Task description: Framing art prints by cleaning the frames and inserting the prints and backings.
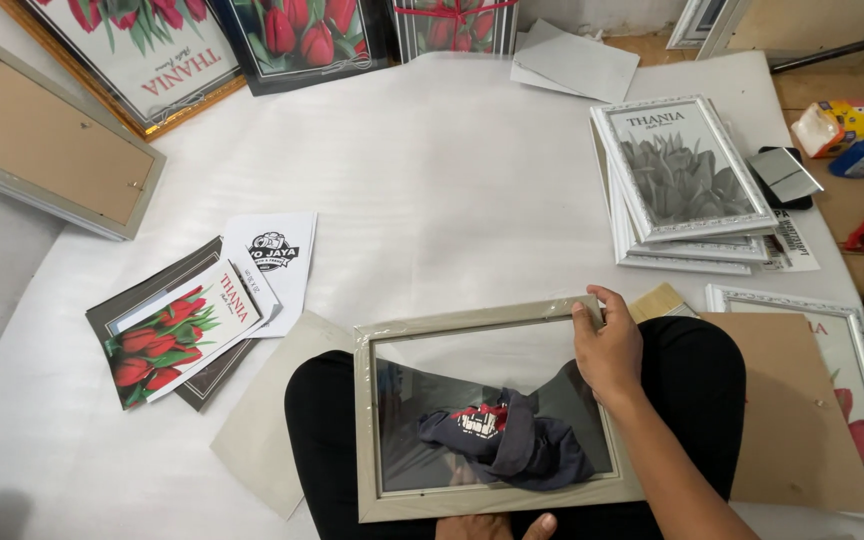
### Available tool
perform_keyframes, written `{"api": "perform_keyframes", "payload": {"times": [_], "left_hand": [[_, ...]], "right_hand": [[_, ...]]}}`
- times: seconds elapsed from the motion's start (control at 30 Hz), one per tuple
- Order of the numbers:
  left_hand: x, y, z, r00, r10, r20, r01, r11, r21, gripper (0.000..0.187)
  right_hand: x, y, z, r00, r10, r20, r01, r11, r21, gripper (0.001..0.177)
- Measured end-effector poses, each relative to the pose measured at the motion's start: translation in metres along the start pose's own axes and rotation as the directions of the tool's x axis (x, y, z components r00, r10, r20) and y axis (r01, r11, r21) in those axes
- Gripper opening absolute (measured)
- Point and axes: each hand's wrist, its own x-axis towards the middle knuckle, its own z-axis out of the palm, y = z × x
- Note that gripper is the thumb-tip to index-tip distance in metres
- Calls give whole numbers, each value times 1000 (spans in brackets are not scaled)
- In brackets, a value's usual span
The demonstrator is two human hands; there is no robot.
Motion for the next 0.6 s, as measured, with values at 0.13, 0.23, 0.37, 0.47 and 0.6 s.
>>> {"api": "perform_keyframes", "payload": {"times": [0.13, 0.23, 0.37, 0.47, 0.6], "left_hand": [[21, -9, 26, 977, -150, 151, 110, 962, 248, 88], [17, -9, 42, 986, -164, -17, 157, 900, 407, 108], [21, -15, 51, 885, -448, 124, 395, 865, 308, 92], [29, -26, 51, 840, -478, 256, 304, 807, 506, 140], [-12, -68, 102, 986, 10, -166, 65, 897, 438, 54]], "right_hand": [[0, -2, -7, 999, -43, -15, 43, 999, -21, 33], [0, -1, -11, 999, -41, -2, 41, 998, -39, 34], [2, 0, -12, 998, -45, -39, 44, 999, -25, 31], [3, -10, -16, 999, 18, -27, -17, 999, 44, 34], [3, -3, -17, 999, 22, -32, -23, 1000, -6, 33]]}}
